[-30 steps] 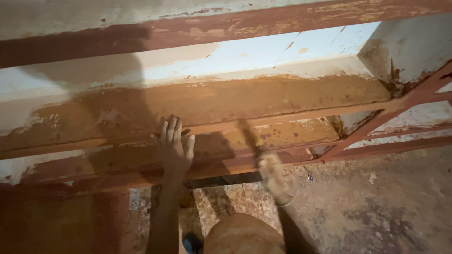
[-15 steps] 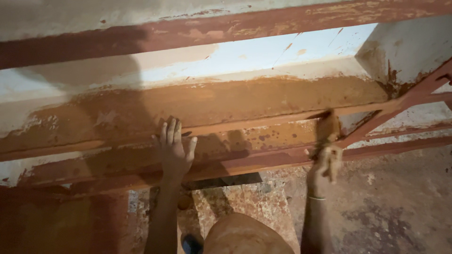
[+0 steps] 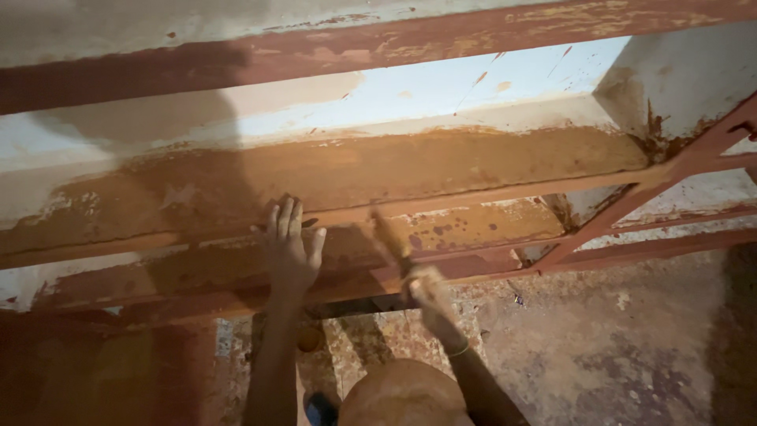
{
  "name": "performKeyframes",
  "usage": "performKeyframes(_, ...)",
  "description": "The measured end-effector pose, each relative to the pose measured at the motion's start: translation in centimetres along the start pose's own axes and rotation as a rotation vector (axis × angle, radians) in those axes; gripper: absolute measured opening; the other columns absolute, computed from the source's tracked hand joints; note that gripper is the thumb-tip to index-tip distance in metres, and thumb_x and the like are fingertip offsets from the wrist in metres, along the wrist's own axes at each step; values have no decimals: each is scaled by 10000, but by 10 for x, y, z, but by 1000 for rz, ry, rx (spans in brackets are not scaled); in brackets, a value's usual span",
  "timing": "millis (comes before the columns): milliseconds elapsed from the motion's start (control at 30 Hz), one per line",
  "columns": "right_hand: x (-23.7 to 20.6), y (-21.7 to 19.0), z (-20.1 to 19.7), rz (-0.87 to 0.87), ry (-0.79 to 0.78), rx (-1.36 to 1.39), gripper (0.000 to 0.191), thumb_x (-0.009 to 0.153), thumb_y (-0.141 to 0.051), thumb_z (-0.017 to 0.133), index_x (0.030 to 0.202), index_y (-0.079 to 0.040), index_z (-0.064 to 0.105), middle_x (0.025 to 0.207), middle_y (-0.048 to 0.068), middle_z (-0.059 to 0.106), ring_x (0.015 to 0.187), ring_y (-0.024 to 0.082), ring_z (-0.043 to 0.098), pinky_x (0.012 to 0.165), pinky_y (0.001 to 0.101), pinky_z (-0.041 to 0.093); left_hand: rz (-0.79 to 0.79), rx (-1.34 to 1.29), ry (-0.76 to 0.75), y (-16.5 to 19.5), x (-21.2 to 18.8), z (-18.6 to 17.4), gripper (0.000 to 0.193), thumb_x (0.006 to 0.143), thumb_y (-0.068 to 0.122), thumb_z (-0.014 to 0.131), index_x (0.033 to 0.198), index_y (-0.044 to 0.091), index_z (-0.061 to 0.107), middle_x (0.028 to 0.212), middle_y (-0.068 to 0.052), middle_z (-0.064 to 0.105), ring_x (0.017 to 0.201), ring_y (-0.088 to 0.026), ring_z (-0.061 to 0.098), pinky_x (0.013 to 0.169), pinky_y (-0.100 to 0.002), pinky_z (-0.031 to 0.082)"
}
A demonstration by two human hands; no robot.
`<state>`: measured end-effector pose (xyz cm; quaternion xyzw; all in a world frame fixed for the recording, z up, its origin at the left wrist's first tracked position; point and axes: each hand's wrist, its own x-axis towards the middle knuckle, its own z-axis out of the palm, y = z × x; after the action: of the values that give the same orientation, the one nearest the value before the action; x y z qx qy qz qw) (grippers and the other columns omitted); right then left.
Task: The person paints a horizontal wooden beam with brown paint using a brush. They repeatedly dip the brush into a small container and apply paint in long strokes along the beam's length.
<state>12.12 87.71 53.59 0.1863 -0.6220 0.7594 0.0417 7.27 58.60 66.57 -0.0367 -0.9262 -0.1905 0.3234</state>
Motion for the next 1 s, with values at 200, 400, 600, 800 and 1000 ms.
performKeyframes(200, 18, -17, -93, -437, 599, -459, 283, 1175, -292, 523, 1127, -22, 590, 938, 105, 533, 925, 167, 522, 876, 313, 520, -21, 45, -54, 2, 3, -3, 657, 986, 473, 609, 1488, 57, 533, 1595, -135, 464, 1515, -378, 345, 1188, -766, 101)
performKeyframes(400, 0, -64, -130, -349, 851, -64, 192, 1156, -268, 539, 1153, -78, 510, 934, 102, 590, 725, 105, 546, 708, 281, 529, -18, 43, -45, 6, 2, -2, 694, 981, 496, 606, 1487, 27, 523, 1600, -147, 454, 1517, -394, 339, 1207, -742, 99)
performKeyframes(600, 1, -43, -99, -395, 758, -334, 204, 1170, -281, 535, 1162, -77, 540, 903, 69, 587, 753, 101, 543, 726, 266, 522, -32, 37, -50, 6, 2, 0, 715, 980, 520, 591, 1488, 23, 523, 1604, -153, 443, 1520, -408, 329, 1207, -744, 88)
performKeyframes(800, 8, 3, -17, -262, 380, -420, 225, 1142, -293, 547, 1129, -72, 588, 866, 53, 609, 747, 101, 551, 695, 263, 511, -30, 64, -27, 3, 3, 2, 688, 988, 523, 583, 1480, 42, 539, 1607, -156, 452, 1510, -412, 351, 1191, -756, 110)
performKeyframes(1000, 1, 2, 28, 18, 48, 53, 252, 1092, -320, 580, 1110, -70, 614, 823, 34, 622, 709, 101, 546, 622, 257, 485, 4, 18, 37, 5, -2, 3, 656, 1002, 479, 603, 1498, 55, 543, 1603, -131, 470, 1513, -391, 376, 1211, -762, 117)
